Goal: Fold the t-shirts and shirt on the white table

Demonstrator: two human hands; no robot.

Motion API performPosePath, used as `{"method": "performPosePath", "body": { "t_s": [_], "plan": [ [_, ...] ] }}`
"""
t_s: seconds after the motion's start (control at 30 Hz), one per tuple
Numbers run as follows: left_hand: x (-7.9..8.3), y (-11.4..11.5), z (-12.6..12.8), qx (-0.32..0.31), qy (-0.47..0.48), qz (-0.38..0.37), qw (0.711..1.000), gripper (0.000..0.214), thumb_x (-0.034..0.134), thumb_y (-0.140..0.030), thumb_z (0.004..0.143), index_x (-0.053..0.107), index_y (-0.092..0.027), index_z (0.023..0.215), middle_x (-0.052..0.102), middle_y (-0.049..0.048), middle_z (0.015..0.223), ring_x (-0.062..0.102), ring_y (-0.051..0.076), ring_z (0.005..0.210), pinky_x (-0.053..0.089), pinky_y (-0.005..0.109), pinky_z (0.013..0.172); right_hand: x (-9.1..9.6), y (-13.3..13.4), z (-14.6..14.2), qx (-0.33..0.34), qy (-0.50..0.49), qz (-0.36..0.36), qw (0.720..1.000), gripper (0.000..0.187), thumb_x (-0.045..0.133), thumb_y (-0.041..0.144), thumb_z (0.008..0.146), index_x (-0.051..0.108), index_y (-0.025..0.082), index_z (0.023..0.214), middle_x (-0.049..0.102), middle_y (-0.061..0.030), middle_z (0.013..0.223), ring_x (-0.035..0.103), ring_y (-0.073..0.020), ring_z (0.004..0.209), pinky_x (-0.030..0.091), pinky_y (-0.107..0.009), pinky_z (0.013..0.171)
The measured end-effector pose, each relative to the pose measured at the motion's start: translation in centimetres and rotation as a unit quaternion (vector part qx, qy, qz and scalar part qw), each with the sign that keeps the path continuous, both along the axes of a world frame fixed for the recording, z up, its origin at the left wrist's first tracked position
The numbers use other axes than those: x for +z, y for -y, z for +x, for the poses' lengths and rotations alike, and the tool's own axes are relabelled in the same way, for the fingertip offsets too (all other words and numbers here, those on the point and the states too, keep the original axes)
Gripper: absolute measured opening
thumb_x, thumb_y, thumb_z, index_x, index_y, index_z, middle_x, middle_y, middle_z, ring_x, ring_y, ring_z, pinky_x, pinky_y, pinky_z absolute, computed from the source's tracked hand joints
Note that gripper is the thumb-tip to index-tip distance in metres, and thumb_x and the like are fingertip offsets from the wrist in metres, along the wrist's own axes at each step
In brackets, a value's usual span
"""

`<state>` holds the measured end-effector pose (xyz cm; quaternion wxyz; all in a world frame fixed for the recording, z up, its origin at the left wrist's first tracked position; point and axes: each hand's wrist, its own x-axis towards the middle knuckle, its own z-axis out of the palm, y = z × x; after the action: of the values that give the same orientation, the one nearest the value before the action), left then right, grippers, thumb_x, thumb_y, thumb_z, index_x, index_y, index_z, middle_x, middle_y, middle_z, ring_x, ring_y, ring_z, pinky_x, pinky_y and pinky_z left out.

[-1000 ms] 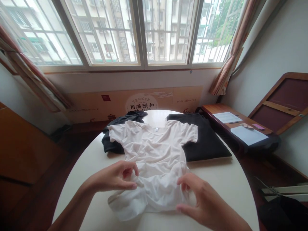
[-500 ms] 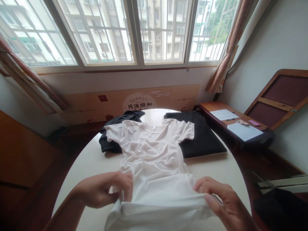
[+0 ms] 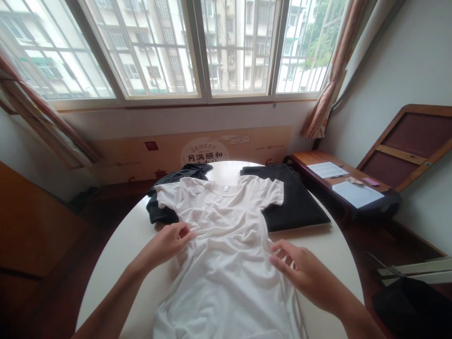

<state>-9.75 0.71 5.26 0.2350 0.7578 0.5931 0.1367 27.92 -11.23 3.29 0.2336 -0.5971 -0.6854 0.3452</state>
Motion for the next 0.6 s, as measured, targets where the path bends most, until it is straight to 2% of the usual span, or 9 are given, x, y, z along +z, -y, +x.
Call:
{"method": "performPosePath", "body": {
  "t_s": [0.07, 0.13, 0.23, 0.27, 0.33, 0.4, 0.47, 0.53, 0.6],
  "plan": [
    [-0.8, -0.8, -1.0, 0.056, -0.059, -0.002, 0.997, 0.029, 0.056, -0.044, 0.093, 0.058, -0.022, 0.076, 0.073, 0.0065, 0.082, 0.067, 0.025, 0.078, 0.039, 0.031, 0.065, -0.5, -2.7, 0.3, -0.008, -0.002, 0.041, 0.999, 0.041, 0.054, 0.059, 0.102, 0.069, 0.026, 0.119, 0.077, -0.0081, 0.111, 0.072, -0.0256, 0.09, 0.056, -0.036, 0.078],
    [-1.4, -1.4, -1.9, 0.108, -0.076, 0.007, 0.991, 0.022, 0.054, -0.038, 0.093, 0.059, -0.023, 0.079, 0.074, 0.0079, 0.086, 0.069, 0.027, 0.082, 0.04, 0.032, 0.067, -0.9, -6.2, 1.2, -0.036, -0.015, 0.097, 0.994, 0.04, 0.054, 0.054, 0.101, 0.067, 0.023, 0.123, 0.075, -0.0112, 0.121, 0.072, -0.0268, 0.096, 0.056, -0.038, 0.083],
    [-1.8, -2.1, -2.6, 0.157, -0.042, 0.063, 0.985, 0.018, 0.05, -0.034, 0.095, 0.059, -0.023, 0.083, 0.075, 0.0081, 0.089, 0.071, 0.028, 0.086, 0.044, 0.033, 0.073, -1.2, -13.1, 3.3, -0.16, -0.009, 0.178, 0.971, 0.04, 0.056, 0.044, 0.098, 0.066, 0.018, 0.127, 0.073, -0.0158, 0.128, 0.072, -0.0282, 0.101, 0.055, -0.042, 0.093],
    [-1.7, -2.4, -2.7, 0.168, -0.02, 0.084, 0.982, 0.018, 0.05, -0.034, 0.095, 0.059, -0.024, 0.083, 0.075, 0.0076, 0.089, 0.071, 0.027, 0.087, 0.045, 0.033, 0.075, -1.2, -15.5, 4.1, -0.214, 0.005, 0.185, 0.959, 0.042, 0.057, 0.041, 0.096, 0.065, 0.016, 0.129, 0.073, -0.0174, 0.127, 0.072, -0.0287, 0.102, 0.055, -0.041, 0.094],
    [-1.3, -3.4, -3.3, 0.194, 0.022, 0.123, 0.973, 0.015, 0.052, -0.035, 0.094, 0.06, -0.024, 0.087, 0.075, 0.0068, 0.09, 0.072, 0.026, 0.087, 0.048, 0.033, 0.078, -1.2, -20.1, 5.4, -0.276, 0.054, 0.164, 0.945, 0.052, 0.06, 0.042, 0.095, 0.061, 0.011, 0.138, 0.071, -0.0217, 0.132, 0.07, -0.0322, 0.114, 0.052, -0.043, 0.099],
    [-0.5, -5.2, -4.4, 0.234, 0.052, 0.172, 0.955, 0.014, 0.054, -0.032, 0.09, 0.062, -0.022, 0.095, 0.075, 0.0082, 0.098, 0.071, 0.026, 0.09, 0.051, 0.033, 0.083, -1.3, -23.6, 6.3, -0.291, 0.119, 0.113, 0.942, 0.064, 0.065, 0.05, 0.093, 0.06, 0.009, 0.141, 0.067, -0.0256, 0.139, 0.063, -0.0382, 0.128, 0.049, -0.047, 0.104],
    [0.3, -8.1, -5.9, 0.276, 0.058, 0.226, 0.932, 0.025, 0.058, -0.03, 0.086, 0.064, -0.018, 0.106, 0.073, 0.0129, 0.112, 0.07, 0.027, 0.098, 0.052, 0.035, 0.093, -1.5, -25.9, 6.7, -0.283, 0.173, 0.078, 0.94, 0.065, 0.072, 0.056, 0.088, 0.067, 0.009, 0.133, 0.066, -0.0271, 0.139, 0.059, -0.0431, 0.133, 0.048, -0.049, 0.104],
    [0.8, -11.4, -7.7, 0.31, 0.054, 0.241, 0.918, 0.037, 0.066, -0.034, 0.081, 0.064, -0.015, 0.112, 0.07, 0.0171, 0.121, 0.068, 0.03, 0.108, 0.05, 0.038, 0.1, -2.0, -27.1, 6.9, -0.263, 0.191, 0.075, 0.943, 0.049, 0.075, 0.05, 0.084, 0.076, 0.011, 0.113, 0.073, -0.0259, 0.126, 0.063, -0.0429, 0.126, 0.049, -0.046, 0.099],
    [0.7, -14.4, -9.0, 0.341, 0.087, 0.182, 0.918, 0.044, 0.076, -0.038, 0.072, 0.066, -0.012, 0.106, 0.072, 0.016, 0.109, 0.067, 0.032, 0.106, 0.051, 0.039, 0.096, -2.3, -27.7, 7.1, -0.244, 0.18, 0.089, 0.949, 0.027, 0.074, 0.036, 0.084, 0.08, 0.013, 0.094, 0.077, -0.0225, 0.111, 0.069, -0.0382, 0.113, 0.05, -0.04, 0.093]
  ]
}}
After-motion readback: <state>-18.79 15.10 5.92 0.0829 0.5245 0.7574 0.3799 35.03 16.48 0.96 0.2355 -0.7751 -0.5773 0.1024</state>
